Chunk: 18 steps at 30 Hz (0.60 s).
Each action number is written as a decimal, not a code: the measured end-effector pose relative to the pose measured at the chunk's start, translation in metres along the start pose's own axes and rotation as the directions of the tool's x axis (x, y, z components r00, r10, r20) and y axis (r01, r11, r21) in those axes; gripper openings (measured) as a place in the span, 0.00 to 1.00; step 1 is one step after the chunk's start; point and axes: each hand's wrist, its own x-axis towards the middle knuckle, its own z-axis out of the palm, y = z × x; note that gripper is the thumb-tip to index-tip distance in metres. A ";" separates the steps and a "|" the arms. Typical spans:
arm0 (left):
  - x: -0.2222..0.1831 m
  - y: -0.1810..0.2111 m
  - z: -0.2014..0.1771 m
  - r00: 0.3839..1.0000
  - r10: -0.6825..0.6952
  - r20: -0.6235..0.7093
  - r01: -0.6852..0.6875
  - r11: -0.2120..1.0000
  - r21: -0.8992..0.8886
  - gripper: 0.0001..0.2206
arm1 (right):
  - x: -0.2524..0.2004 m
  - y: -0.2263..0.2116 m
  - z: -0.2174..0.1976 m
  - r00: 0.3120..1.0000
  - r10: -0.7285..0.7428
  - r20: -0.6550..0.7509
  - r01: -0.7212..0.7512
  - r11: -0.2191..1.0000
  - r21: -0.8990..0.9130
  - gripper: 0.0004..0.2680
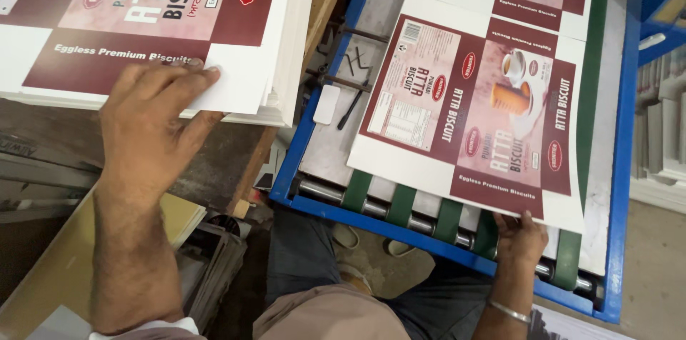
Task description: The person repeatedly picks up printed cardboard sheets from a stack on the left and places them onto a conveyor belt on the right. The sheets feature packaging designs for 'Punjabi Attra Biscuit' and are fed into a blue industrial machine. The person maintains a steady rhythm, ensuring each sheet is aligned before it enters the rollers.
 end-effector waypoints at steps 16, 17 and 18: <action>0.033 -0.058 -0.027 0.954 -0.147 -0.262 0.087 0.971 -0.224 0.15 | -0.077 0.001 0.078 0.927 0.126 0.354 -0.095 0.990 -0.104 0.17; 0.038 -0.045 -0.018 0.939 -0.009 -0.345 -0.077 0.969 -0.236 0.15 | -0.093 -0.010 0.098 0.897 0.100 0.431 -0.069 0.994 -0.086 0.17; 0.037 -0.025 -0.011 0.931 0.079 -0.357 -0.140 0.979 -0.150 0.12 | -0.109 -0.022 0.118 0.860 0.072 0.506 -0.044 0.997 -0.066 0.17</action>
